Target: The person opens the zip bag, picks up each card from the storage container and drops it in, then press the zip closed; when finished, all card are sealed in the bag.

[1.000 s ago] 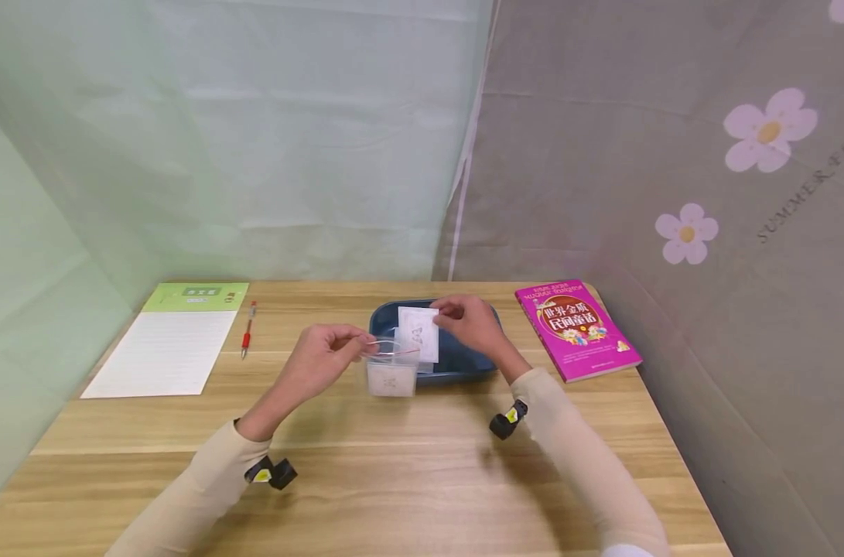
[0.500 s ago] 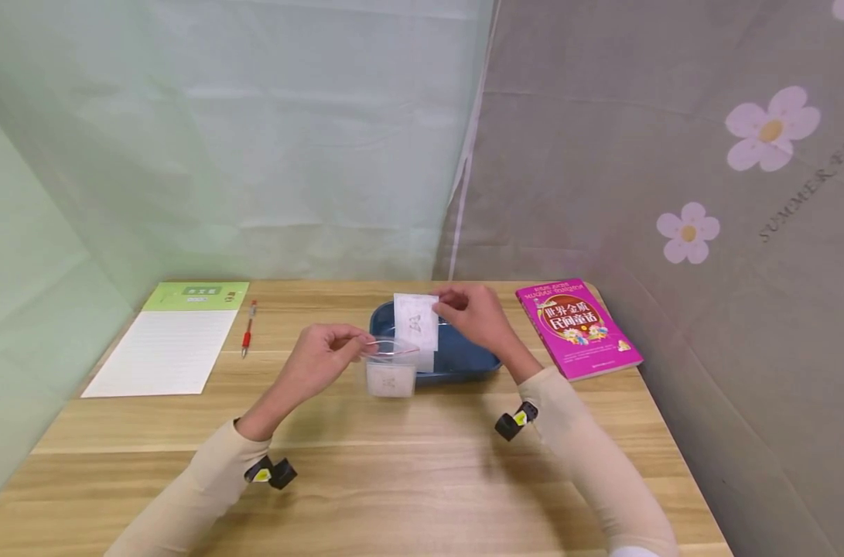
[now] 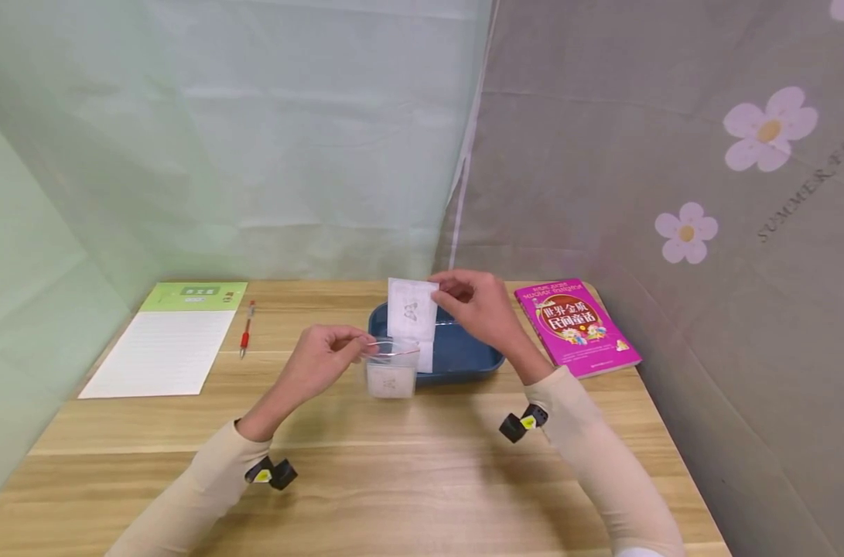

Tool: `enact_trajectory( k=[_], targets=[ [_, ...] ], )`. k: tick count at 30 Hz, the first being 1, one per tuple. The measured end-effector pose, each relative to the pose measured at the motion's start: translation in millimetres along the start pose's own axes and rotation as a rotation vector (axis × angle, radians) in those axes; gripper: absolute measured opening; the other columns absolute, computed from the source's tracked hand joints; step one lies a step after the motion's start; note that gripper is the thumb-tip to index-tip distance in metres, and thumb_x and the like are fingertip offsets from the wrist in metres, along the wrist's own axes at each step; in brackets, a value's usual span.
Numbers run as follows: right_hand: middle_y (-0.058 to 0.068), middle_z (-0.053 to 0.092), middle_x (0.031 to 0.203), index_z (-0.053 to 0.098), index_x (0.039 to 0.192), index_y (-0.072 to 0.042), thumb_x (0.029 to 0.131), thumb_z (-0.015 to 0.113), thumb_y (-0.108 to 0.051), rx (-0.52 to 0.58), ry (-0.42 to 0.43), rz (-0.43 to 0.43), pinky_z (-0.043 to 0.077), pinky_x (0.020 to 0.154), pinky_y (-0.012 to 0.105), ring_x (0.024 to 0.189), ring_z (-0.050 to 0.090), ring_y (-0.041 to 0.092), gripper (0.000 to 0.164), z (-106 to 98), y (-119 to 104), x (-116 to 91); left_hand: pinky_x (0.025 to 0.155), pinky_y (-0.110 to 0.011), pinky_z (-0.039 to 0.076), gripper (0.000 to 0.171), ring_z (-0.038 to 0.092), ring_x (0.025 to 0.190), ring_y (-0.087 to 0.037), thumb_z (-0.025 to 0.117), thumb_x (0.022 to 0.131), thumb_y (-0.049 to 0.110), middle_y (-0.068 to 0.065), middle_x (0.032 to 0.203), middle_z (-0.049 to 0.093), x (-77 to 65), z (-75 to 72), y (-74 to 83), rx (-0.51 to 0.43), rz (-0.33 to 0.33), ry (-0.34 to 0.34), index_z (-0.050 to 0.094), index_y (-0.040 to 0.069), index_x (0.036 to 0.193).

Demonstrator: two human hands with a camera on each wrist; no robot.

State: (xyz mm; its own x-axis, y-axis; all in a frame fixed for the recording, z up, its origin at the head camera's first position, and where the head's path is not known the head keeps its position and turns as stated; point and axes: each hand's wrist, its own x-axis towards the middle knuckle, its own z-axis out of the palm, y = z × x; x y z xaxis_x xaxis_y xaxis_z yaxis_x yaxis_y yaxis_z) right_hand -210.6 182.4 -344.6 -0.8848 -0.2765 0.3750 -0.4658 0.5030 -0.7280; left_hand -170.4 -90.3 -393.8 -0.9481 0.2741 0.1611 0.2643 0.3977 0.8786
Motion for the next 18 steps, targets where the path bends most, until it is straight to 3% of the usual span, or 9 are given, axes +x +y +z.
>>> enact_trajectory(
  k=[12,18],
  targets=[
    [0.01,0.076,0.096,0.076,0.116,-0.006,0.093,0.075,-0.012,0.013,0.05,-0.043,0.053,0.069,0.02,0.077,0.068,0.019,0.024,-10,-27,-5,0.05,-0.024,0.037,0.02,0.073,0.083,-0.017,0.061,0.1,0.012,-0.003,0.094,0.079,1.8,1.5,-3.2,0.01,0.011,-0.004,0.08,0.007,0.1],
    [0.009,0.077,0.095,0.076,0.116,-0.006,0.092,0.076,-0.011,0.033,0.058,-0.081,0.054,0.067,0.021,0.077,0.07,0.018,0.024,-9,-31,-9,0.047,-0.024,0.033,0.021,0.067,0.071,-0.015,0.06,0.099,0.013,-0.003,0.094,0.079,3.3,2.3,-4.6,0.024,0.005,-0.009,0.08,0.006,0.101]
  ],
)
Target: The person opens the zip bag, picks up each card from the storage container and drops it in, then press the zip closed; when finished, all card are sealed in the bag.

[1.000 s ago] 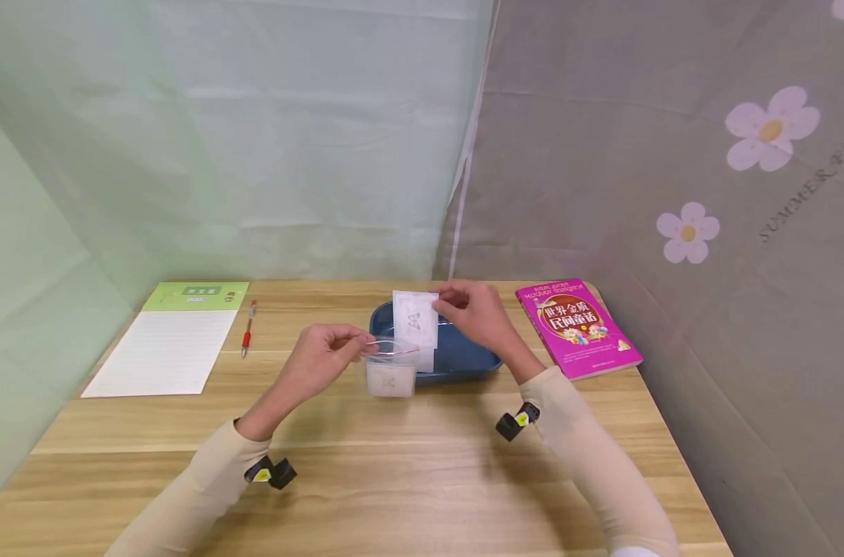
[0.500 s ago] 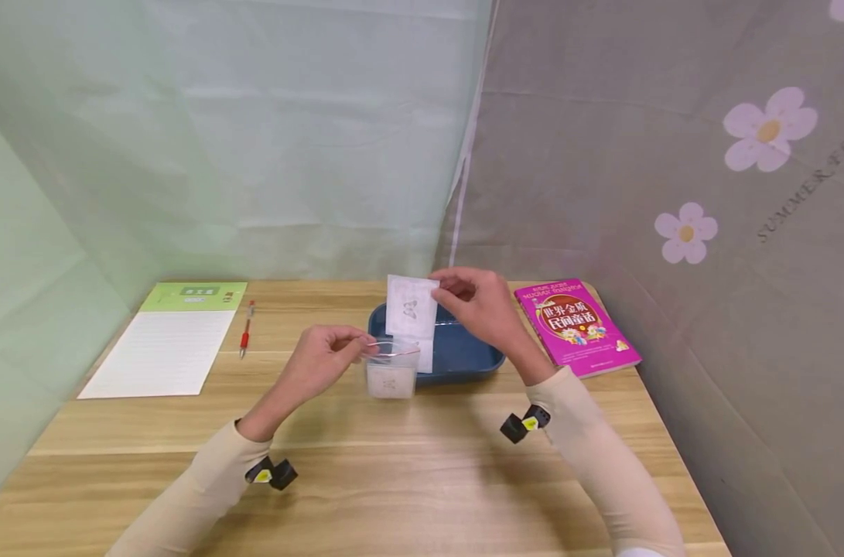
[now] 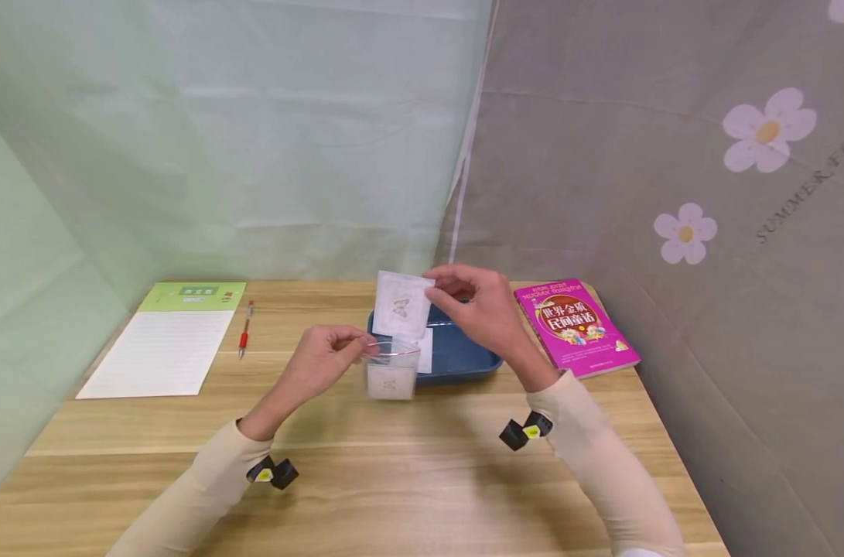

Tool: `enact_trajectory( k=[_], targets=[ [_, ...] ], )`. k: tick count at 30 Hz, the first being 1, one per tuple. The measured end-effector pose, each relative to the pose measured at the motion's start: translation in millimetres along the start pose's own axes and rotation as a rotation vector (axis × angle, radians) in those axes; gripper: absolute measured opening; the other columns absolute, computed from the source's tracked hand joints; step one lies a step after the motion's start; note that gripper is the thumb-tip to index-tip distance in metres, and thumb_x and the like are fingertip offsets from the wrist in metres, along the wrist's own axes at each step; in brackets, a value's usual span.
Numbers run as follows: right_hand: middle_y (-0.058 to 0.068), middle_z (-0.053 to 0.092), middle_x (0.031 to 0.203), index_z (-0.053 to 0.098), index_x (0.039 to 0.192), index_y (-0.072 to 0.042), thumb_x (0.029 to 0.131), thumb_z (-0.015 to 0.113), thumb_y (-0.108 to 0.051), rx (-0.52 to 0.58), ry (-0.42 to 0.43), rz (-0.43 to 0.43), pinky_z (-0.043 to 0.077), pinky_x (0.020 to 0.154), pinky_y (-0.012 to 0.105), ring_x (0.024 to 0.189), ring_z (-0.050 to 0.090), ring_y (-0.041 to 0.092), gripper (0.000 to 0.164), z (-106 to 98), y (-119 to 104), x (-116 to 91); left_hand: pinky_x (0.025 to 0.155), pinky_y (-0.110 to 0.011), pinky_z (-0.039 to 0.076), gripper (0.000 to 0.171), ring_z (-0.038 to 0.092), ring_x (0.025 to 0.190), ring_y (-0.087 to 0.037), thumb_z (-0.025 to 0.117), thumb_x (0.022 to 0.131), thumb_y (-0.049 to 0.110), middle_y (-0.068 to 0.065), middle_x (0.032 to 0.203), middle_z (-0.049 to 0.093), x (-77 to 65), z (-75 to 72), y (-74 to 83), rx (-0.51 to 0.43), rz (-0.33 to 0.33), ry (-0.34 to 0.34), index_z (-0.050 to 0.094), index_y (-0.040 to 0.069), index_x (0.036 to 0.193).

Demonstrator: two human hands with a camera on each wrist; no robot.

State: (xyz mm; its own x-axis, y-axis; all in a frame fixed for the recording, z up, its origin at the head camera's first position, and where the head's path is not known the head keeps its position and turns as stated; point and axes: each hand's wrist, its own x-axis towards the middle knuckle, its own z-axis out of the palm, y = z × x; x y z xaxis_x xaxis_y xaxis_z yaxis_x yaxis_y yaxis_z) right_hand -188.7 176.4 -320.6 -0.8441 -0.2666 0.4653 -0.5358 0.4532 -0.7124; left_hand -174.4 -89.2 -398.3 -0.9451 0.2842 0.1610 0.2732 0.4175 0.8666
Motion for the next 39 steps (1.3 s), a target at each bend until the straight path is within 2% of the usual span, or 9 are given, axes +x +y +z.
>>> enact_trajectory(
  k=[6,11,15,19,23,26,30,39],
  targets=[
    [0.01,0.076,0.093,0.076,0.114,-0.004,0.092,0.075,-0.007,0.036,-0.005,-0.033,0.05,0.061,0.022,0.074,0.07,0.023,0.022,6,1,-3,0.048,-0.024,0.034,0.021,0.066,0.072,-0.018,0.06,0.1,0.014,-0.004,0.094,0.079,0.3,-0.3,1.2,0.001,-0.015,-0.004,0.08,0.006,0.101],
    [0.01,0.076,0.094,0.076,0.114,-0.003,0.092,0.074,-0.006,0.062,-0.02,-0.04,0.049,0.059,0.022,0.073,0.069,0.018,0.022,10,4,-5,0.046,-0.024,0.031,0.021,0.049,0.055,-0.015,0.061,0.1,0.015,-0.004,0.094,0.079,-0.7,-1.4,2.2,0.013,-0.021,-0.001,0.08,0.006,0.101],
    [0.011,0.076,0.095,0.075,0.115,-0.002,0.093,0.074,-0.005,0.082,-0.041,-0.029,0.05,0.06,0.022,0.074,0.07,0.022,0.023,13,7,-7,0.045,-0.024,0.029,0.022,0.039,0.049,-0.012,0.06,0.101,0.016,-0.004,0.092,0.078,-1.7,-2.5,2.5,0.012,-0.027,-0.003,0.079,0.005,0.103],
    [0.011,0.076,0.096,0.075,0.115,-0.003,0.092,0.075,-0.007,0.074,-0.054,0.0,0.051,0.061,0.023,0.076,0.071,0.025,0.023,14,9,-9,0.045,-0.024,0.03,0.023,0.041,0.049,-0.013,0.06,0.101,0.017,-0.003,0.086,0.076,-2.5,-3.9,1.8,0.015,-0.028,0.001,0.079,0.004,0.105],
    [0.009,0.076,0.096,0.075,0.114,-0.004,0.093,0.075,-0.01,0.049,-0.066,0.025,0.053,0.064,0.023,0.076,0.07,0.018,0.022,17,11,-11,0.047,-0.024,0.034,0.022,0.044,0.052,-0.014,0.062,0.1,0.017,-0.004,0.074,0.067,-3.0,-5.4,0.8,0.014,-0.024,0.014,0.079,0.004,0.104],
    [0.009,0.077,0.096,0.076,0.112,-0.004,0.092,0.076,-0.01,0.038,-0.068,0.014,0.055,0.066,0.024,0.077,0.07,0.015,0.021,21,12,-13,0.048,-0.024,0.034,0.021,0.045,0.053,-0.014,0.062,0.1,0.017,-0.005,0.068,0.06,-3.0,-6.0,0.8,0.005,-0.023,0.014,0.078,0.004,0.103],
    [0.008,0.077,0.095,0.077,0.109,-0.004,0.091,0.077,-0.009,0.038,-0.068,-0.002,0.056,0.067,0.024,0.077,0.07,0.015,0.019,25,16,-15,0.048,-0.024,0.034,0.02,0.046,0.053,-0.014,0.062,0.1,0.017,-0.003,0.066,0.059,-2.7,-6.2,1.8,0.004,-0.021,0.016,0.078,0.005,0.101],
    [0.006,0.077,0.1,0.079,0.108,-0.007,0.094,0.074,-0.013,0.063,-0.093,0.024,0.058,0.071,0.029,0.08,0.07,0.015,0.016,35,23,-26,0.047,-0.025,0.034,0.02,0.045,0.052,-0.013,0.062,0.1,0.017,0.0,0.064,0.057,-2.1,-5.7,3.2,0.0,-0.005,0.028,0.078,0.006,0.097]
  ],
)
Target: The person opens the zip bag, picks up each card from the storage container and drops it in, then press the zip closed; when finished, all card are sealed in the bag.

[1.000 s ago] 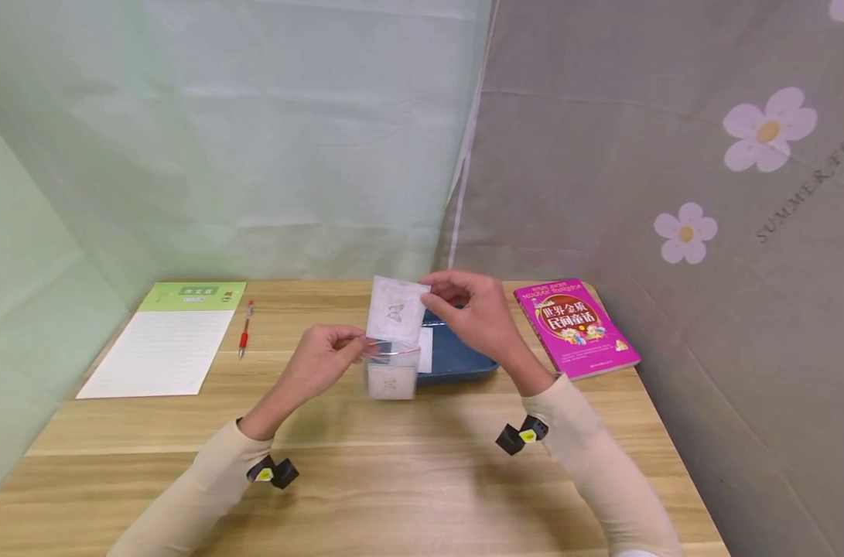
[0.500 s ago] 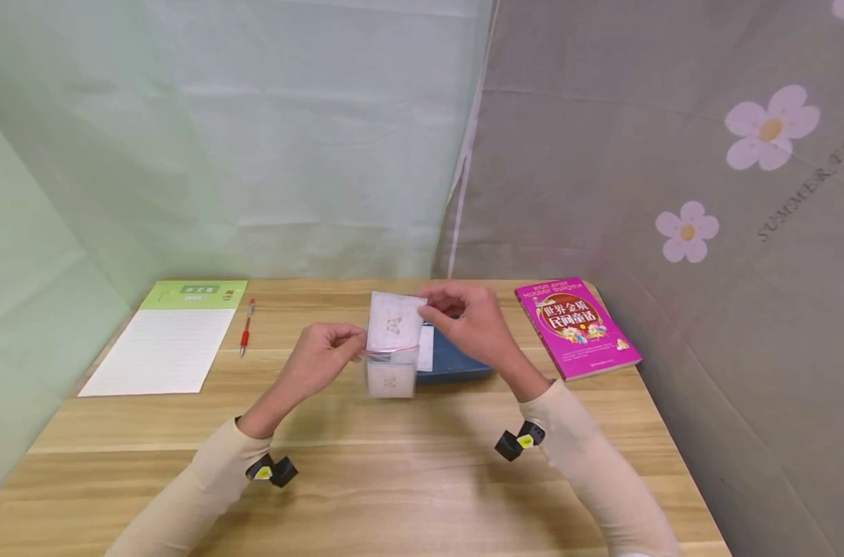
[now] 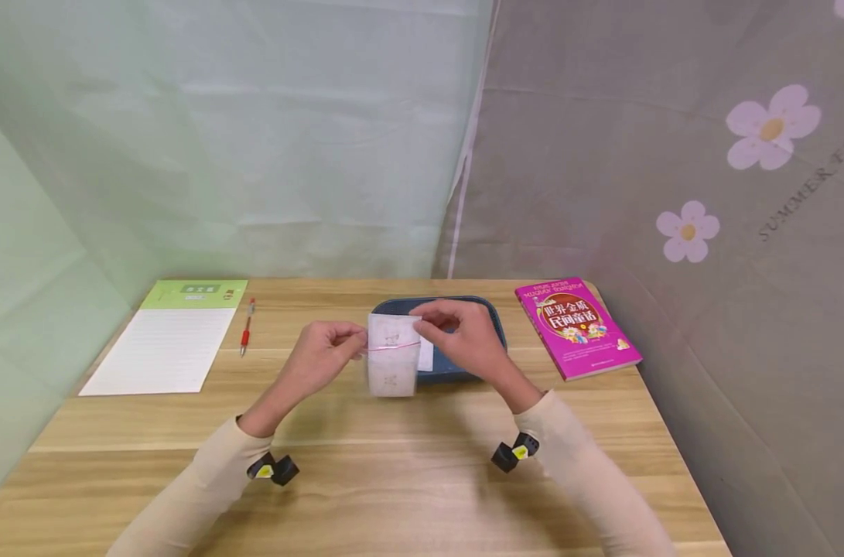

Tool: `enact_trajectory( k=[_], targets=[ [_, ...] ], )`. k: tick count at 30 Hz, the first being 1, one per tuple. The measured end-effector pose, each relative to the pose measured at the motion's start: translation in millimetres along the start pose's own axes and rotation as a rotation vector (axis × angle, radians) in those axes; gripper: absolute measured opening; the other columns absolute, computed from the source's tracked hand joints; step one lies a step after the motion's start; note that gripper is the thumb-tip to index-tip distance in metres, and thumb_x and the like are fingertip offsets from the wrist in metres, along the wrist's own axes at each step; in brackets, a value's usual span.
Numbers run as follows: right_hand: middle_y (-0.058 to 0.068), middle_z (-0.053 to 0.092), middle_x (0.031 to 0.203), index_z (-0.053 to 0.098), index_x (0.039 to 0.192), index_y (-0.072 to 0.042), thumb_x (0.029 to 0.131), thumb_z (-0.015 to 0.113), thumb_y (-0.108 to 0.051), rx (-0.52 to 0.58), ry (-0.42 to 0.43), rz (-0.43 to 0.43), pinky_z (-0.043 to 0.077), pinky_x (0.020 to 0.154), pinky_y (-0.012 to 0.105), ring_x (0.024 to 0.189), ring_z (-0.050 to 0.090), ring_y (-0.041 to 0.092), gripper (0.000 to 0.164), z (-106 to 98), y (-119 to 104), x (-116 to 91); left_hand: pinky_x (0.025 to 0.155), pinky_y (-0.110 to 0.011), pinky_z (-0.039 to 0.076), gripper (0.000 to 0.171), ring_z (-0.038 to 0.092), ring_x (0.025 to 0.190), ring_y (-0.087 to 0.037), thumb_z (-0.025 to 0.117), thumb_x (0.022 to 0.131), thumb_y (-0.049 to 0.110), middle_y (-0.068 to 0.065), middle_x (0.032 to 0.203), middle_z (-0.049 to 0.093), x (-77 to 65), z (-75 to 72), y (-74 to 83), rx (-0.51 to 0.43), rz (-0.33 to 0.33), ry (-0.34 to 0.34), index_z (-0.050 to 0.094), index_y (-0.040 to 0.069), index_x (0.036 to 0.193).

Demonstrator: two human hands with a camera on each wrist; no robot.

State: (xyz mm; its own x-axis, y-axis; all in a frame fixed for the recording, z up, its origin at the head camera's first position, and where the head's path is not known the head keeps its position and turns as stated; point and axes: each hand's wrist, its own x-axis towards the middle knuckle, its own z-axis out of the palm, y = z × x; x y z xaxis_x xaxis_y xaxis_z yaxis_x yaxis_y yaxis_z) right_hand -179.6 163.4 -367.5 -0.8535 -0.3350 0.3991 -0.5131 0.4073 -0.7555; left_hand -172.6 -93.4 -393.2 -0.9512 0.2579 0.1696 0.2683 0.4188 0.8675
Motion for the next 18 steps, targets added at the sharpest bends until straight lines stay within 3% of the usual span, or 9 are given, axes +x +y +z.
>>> enact_trajectory(
  k=[7,11,18],
  targets=[
    [0.004,0.077,0.101,0.08,0.105,-0.009,0.095,0.074,-0.014,0.007,-0.009,-0.031,0.059,0.073,0.034,0.081,0.07,0.013,0.013,8.7,8.9,-6.8,0.052,-0.026,0.042,0.021,0.053,0.06,-0.015,0.062,0.099,0.017,-0.002,0.074,0.067,0.5,-0.1,-0.7,0.001,0.007,0.006,0.078,0.003,0.102],
    [0.003,0.077,0.099,0.081,0.104,-0.01,0.094,0.075,-0.016,-0.007,-0.011,-0.026,0.059,0.073,0.03,0.082,0.07,0.013,0.013,10.8,9.6,-9.4,0.051,-0.026,0.041,0.022,0.053,0.059,-0.015,0.062,0.099,0.017,-0.003,0.074,0.067,0.3,-0.2,-0.5,0.005,0.006,0.008,0.078,0.003,0.103],
    [0.002,0.077,0.099,0.08,0.105,-0.01,0.093,0.076,-0.016,-0.001,-0.029,-0.02,0.059,0.073,0.036,0.08,0.07,0.012,0.014,11.1,9.9,-10.9,0.05,-0.025,0.038,0.021,0.054,0.06,-0.014,0.062,0.099,0.016,-0.003,0.079,0.071,0.9,0.0,-0.3,0.003,0.014,0.009,0.079,0.004,0.102]
  ],
)
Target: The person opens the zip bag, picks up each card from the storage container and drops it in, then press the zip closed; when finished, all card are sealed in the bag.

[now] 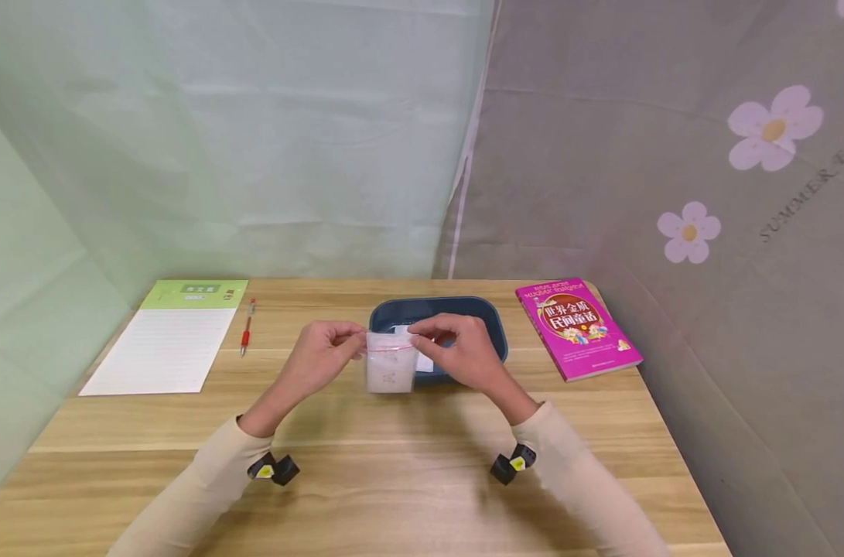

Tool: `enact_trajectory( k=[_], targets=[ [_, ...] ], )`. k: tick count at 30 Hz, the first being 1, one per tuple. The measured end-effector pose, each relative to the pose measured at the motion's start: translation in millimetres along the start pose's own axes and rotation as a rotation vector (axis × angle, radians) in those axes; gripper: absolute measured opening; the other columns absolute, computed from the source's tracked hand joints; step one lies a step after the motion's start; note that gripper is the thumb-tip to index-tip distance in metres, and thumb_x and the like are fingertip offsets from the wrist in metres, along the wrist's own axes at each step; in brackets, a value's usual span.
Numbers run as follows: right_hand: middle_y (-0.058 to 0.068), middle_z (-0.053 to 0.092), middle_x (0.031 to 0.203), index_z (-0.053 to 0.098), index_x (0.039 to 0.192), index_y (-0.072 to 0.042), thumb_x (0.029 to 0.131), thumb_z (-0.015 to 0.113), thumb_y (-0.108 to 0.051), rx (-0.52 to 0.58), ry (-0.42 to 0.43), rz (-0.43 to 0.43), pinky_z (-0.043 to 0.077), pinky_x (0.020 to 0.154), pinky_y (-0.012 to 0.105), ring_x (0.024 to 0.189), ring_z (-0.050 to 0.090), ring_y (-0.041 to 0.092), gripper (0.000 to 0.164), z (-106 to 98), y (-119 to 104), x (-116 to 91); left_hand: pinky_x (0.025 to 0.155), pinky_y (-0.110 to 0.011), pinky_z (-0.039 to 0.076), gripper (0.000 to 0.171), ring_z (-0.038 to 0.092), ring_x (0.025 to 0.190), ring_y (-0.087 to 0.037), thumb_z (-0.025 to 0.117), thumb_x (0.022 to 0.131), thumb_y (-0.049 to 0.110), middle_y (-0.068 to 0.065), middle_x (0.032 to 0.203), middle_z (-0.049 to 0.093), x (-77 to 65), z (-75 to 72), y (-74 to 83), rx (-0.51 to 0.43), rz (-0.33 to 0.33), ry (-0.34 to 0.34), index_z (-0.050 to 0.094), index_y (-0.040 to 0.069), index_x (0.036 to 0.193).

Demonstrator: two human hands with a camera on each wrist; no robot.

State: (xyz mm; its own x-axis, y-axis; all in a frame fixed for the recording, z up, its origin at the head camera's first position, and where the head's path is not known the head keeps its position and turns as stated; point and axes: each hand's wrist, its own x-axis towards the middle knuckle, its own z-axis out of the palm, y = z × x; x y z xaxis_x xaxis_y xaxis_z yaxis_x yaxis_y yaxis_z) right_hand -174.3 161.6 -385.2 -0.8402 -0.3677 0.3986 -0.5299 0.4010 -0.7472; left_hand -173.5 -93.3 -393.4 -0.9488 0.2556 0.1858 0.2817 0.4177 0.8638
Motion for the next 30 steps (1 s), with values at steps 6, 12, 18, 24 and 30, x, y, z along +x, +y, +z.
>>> enact_trajectory(
  k=[6,12,18,24,30],
  targets=[
    [0.001,0.077,0.1,0.079,0.105,-0.011,0.093,0.076,-0.014,0.013,-0.004,-0.029,0.059,0.073,0.032,0.081,0.07,0.011,0.013,-2,3,1,0.048,-0.024,0.033,0.023,0.072,0.08,-0.016,0.059,0.101,0.013,-0.005,0.094,0.079,0.5,0.2,0.9,-0.055,0.001,-0.025,0.079,0.002,0.103],
    [0.005,0.077,0.105,0.078,0.11,-0.009,0.094,0.074,-0.011,0.01,0.018,-0.023,0.058,0.074,0.03,0.085,0.071,0.014,0.017,-8,8,6,0.047,-0.024,0.032,0.022,0.07,0.075,-0.015,0.06,0.101,0.013,-0.005,0.095,0.079,-0.4,-0.1,0.2,-0.057,-0.013,-0.023,0.079,0.002,0.103],
    [0.004,0.077,0.103,0.078,0.112,-0.01,0.094,0.075,-0.018,-0.061,0.022,0.055,0.058,0.074,0.031,0.084,0.071,0.015,0.021,-10,20,15,0.045,-0.023,0.03,0.022,0.063,0.062,-0.014,0.058,0.101,0.011,-0.006,0.094,0.079,-0.8,-0.7,1.3,-0.058,-0.017,-0.019,0.079,0.002,0.102],
    [0.003,0.077,0.101,0.078,0.112,-0.011,0.093,0.076,-0.019,-0.085,0.004,0.137,0.059,0.077,0.036,0.087,0.071,0.016,0.02,-4,43,24,0.045,-0.023,0.031,0.022,0.068,0.068,-0.015,0.059,0.101,0.011,-0.005,0.093,0.079,-1.1,-0.9,-0.2,-0.061,-0.018,-0.023,0.079,0.002,0.102],
    [0.003,0.077,0.106,0.077,0.116,-0.01,0.094,0.076,-0.022,-0.117,-0.031,0.18,0.058,0.084,0.04,0.095,0.072,0.017,0.025,2,67,29,0.046,-0.024,0.032,0.021,0.074,0.078,-0.018,0.059,0.101,0.011,-0.005,0.092,0.079,-0.5,-1.4,-1.0,-0.058,-0.005,-0.012,0.079,0.004,0.1]
  ],
)
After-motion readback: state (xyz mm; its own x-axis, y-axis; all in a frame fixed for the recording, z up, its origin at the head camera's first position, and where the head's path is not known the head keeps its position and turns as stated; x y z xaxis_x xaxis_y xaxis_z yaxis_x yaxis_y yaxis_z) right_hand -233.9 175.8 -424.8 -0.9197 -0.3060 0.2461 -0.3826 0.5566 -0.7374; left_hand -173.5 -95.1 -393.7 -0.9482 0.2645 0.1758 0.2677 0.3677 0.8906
